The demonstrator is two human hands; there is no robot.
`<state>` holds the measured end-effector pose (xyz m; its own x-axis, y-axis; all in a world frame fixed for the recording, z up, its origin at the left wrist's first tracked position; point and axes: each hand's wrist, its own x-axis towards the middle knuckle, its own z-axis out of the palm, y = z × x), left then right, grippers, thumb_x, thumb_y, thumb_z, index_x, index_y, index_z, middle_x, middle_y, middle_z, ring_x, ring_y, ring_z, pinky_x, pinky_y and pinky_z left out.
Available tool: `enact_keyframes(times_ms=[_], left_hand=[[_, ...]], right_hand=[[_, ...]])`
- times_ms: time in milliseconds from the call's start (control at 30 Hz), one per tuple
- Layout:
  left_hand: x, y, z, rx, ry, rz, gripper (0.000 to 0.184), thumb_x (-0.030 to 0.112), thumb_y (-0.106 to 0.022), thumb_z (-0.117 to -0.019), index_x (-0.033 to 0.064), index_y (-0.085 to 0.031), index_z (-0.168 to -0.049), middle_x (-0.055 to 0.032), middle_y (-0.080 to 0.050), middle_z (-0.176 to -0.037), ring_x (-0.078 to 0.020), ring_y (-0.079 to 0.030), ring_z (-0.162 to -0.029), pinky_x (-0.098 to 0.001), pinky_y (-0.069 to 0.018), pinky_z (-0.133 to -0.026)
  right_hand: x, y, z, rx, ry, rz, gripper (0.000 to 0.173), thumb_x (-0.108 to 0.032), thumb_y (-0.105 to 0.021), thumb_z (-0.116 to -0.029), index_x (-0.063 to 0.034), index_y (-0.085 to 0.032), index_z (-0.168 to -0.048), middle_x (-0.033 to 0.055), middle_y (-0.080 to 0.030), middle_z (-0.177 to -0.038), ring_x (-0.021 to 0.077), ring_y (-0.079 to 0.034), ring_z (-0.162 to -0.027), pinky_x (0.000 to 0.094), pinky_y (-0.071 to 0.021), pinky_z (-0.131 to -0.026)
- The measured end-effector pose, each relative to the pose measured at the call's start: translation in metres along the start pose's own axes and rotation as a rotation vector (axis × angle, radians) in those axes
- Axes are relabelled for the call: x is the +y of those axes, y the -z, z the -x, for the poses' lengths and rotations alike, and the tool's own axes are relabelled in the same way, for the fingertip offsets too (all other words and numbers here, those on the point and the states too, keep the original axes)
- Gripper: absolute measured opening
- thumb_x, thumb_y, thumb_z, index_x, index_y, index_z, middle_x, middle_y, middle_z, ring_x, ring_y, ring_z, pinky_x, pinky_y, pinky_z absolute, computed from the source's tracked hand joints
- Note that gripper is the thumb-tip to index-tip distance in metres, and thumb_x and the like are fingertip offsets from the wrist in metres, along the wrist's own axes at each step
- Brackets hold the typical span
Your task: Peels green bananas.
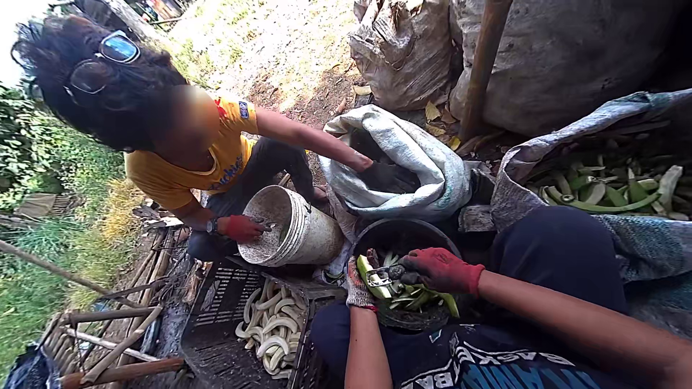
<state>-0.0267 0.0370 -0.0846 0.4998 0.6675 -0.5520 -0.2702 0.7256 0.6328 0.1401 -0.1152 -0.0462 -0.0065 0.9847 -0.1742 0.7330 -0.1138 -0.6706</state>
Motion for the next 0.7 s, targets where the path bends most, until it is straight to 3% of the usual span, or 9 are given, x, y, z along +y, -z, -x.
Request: enact_keyframes(times_ms=[67, 133, 300, 400, 467, 533, 633, 667, 700], left_hand=[[-0.002, -0.004, -0.003, 0.028, 0.051, 0.209, 0.045, 0.039, -0.021, -0.1103, 0.0085, -0.054, -0.109, -0.0042, -0.065, -0.084, -0.0095, -0.066, -0.072, -0.0209, -0.0561, -0.063], [-0.002, -0.006, -0.005, 0.026, 0.056, 0.244, 0.046, 0.040, -0.020, -0.1096, 0.0093, -0.054, -0.102, -0.0029, -0.062, -0.077, -0.0092, -0.064, -0.064, -0.0203, -0.0538, -0.056], [0.014, -0.033, 0.009, 0.074, -0.019, 0.016, 0.045, 0.041, -0.023, -0.1108, 0.0092, -0.054, -0.104, -0.0040, -0.061, -0.077, -0.0097, -0.062, -0.062, -0.0216, -0.0524, -0.052], [0.019, -0.049, 0.024, 0.023, -0.088, -0.138, 0.043, 0.035, -0.025, -0.1125, 0.0031, -0.051, -0.125, -0.0107, -0.064, -0.099, -0.0161, -0.066, -0.082, -0.0282, -0.0563, -0.067], [0.013, -0.050, 0.026, -0.064, -0.113, -0.174, 0.040, 0.030, -0.024, -0.1132, 0.0002, -0.048, -0.126, -0.0117, -0.066, -0.099, -0.0182, -0.069, -0.085, -0.0309, -0.0597, -0.071], [0.015, -0.091, 0.060, 0.101, -0.116, -0.312, 0.039, 0.022, -0.023, -0.1135, 0.0000, -0.054, -0.119, -0.0069, -0.064, -0.087, -0.0122, -0.065, -0.076, -0.0257, -0.0561, -0.069], [0.012, -0.090, 0.076, -0.149, -0.270, -0.459, 0.038, 0.015, -0.025, -0.1122, -0.0042, -0.057, -0.115, -0.0068, -0.069, -0.087, -0.0105, -0.068, -0.076, -0.0253, -0.0579, -0.069], [0.013, -0.088, 0.076, -0.214, -0.287, -0.493, 0.039, 0.015, -0.023, -0.1119, -0.0069, -0.055, -0.119, -0.0086, -0.068, -0.090, -0.0114, -0.067, -0.078, -0.0262, -0.0576, -0.071], [0.016, -0.100, 0.084, -0.122, -0.251, -0.560, 0.039, 0.015, -0.023, -0.1127, -0.0059, -0.055, -0.120, -0.0079, -0.066, -0.089, -0.0108, -0.065, -0.076, -0.0256, -0.0565, -0.070]], right_hand=[[-0.002, -0.011, 0.010, 0.049, 0.072, 0.039, 0.034, -0.016, -0.062, -0.0979, -0.0028, -0.065, -0.129, 0.0266, -0.067, -0.119, 0.0470, -0.067, -0.106, 0.0625, -0.0518, -0.086], [-0.010, -0.014, 0.016, 0.045, 0.028, 0.082, 0.035, -0.020, -0.062, -0.0988, -0.0035, -0.064, -0.130, 0.0273, -0.067, -0.119, 0.0477, -0.067, -0.106, 0.0623, -0.0526, -0.084], [-0.044, 0.003, 0.017, -0.107, -0.224, 0.048, 0.034, -0.023, -0.054, -0.1049, -0.0035, -0.058, -0.133, 0.0283, -0.064, -0.122, 0.0482, -0.065, -0.111, 0.0632, -0.0511, -0.086], [-0.052, 0.011, 0.005, -0.105, -0.302, 0.040, 0.035, -0.023, -0.052, -0.1056, -0.0030, -0.058, -0.134, 0.0284, -0.064, -0.123, 0.0485, -0.064, -0.113, 0.0646, -0.0505, -0.087], [-0.049, 0.018, -0.006, -0.079, -0.365, 0.036, 0.037, -0.026, -0.051, -0.1064, -0.0040, -0.057, -0.136, 0.0281, -0.064, -0.125, 0.0480, -0.064, -0.115, 0.0649, -0.0503, -0.088], [-0.046, 0.025, -0.015, -0.061, -0.409, 0.026, 0.037, -0.026, -0.050, -0.1068, -0.0033, -0.056, -0.136, 0.0282, -0.064, -0.126, 0.0478, -0.064, -0.116, 0.0654, -0.0494, -0.090], [-0.039, 0.033, -0.024, -0.059, -0.454, -0.007, 0.037, -0.025, -0.046, -0.1080, -0.0033, -0.055, -0.137, 0.0269, -0.065, -0.126, 0.0456, -0.063, -0.120, 0.0643, -0.0485, -0.094], [-0.037, 0.035, -0.027, -0.058, -0.458, -0.028, 0.037, -0.024, -0.045, -0.1082, -0.0033, -0.056, -0.137, 0.0267, -0.065, -0.126, 0.0452, -0.063, -0.121, 0.0642, -0.0481, -0.095], [-0.034, 0.037, -0.030, -0.065, -0.454, -0.057, 0.037, -0.024, -0.045, -0.1086, -0.0030, -0.056, -0.137, 0.0267, -0.065, -0.128, 0.0446, -0.062, -0.123, 0.0642, -0.0470, -0.098]])
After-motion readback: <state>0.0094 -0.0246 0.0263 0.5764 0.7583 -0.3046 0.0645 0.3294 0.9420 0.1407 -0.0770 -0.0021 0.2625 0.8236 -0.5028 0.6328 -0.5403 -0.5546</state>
